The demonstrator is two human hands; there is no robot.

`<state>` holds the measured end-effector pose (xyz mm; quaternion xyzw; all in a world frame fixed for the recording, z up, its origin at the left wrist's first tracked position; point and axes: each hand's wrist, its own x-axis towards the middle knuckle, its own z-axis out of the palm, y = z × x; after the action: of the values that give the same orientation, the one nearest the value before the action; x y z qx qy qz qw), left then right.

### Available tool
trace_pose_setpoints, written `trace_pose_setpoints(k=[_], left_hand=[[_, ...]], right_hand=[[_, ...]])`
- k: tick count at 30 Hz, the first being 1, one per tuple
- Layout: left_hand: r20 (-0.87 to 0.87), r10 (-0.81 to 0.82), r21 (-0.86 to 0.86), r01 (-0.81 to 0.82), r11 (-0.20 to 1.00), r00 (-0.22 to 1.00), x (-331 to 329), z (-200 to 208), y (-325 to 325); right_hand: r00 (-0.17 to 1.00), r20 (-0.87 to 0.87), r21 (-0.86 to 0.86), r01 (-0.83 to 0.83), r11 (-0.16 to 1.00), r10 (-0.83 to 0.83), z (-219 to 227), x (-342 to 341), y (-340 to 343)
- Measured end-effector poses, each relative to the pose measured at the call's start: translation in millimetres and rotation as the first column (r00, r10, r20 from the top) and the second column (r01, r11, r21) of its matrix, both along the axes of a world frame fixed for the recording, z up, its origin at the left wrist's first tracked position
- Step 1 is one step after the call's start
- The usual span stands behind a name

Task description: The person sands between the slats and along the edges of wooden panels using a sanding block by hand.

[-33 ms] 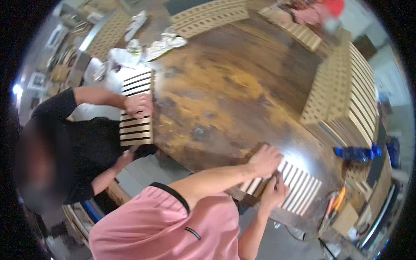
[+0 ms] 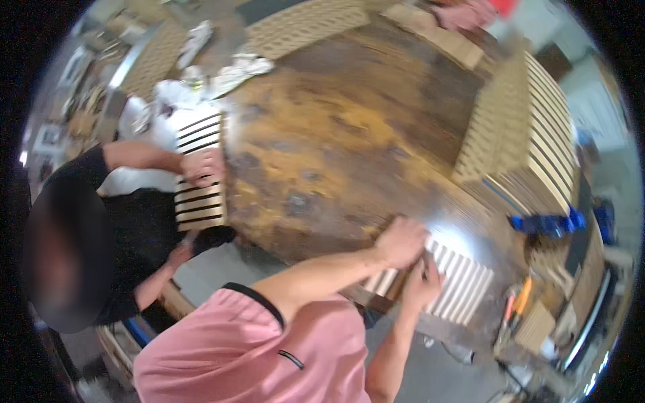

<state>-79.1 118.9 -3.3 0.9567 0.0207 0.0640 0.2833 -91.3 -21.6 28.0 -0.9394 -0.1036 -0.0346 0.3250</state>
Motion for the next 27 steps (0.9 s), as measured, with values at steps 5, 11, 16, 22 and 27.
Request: trace_pose_setpoints(k=[5, 11, 16, 22, 27], left_hand=[[-0.177, 0.016, -0.025, -0.021, 0.999, 0.984, 4.3, 23.0, 22.0], [0.037, 0.042, -0.071, -0.039, 0.997, 0.998, -2.7, -4.3, 15.5], [0.077, 0.050, -0.001, -0.050, 0.999, 0.996, 4.2, -16.5, 2.3], [0.060, 0.061, 0.001, -0.062, 0.998, 0.996, -2.2, -15.3, 13.6], [0.060, 0.030, -0.056, -0.026, 0.998, 0.998, -1.8, -10.1, 10.9]], right_hand=[[0.999, 0.008, 0.043, 0.048, 0.998, -0.048, -14.2, 4.3, 10.1], [0.994, 0.083, 0.013, 0.068, 0.998, -0.069, -9.7, -47.1, -27.9], [0.979, 0.179, 0.032, 0.090, 0.995, -0.094, -24.0, 50.5, 14.2], [0.997, 0.051, -0.017, 0.051, 0.999, -0.050, -5.1, -30.5, -23.4], [0.975, -0.197, -0.024, 0.101, 0.995, -0.103, 27.4, -138.6, -88.7]])
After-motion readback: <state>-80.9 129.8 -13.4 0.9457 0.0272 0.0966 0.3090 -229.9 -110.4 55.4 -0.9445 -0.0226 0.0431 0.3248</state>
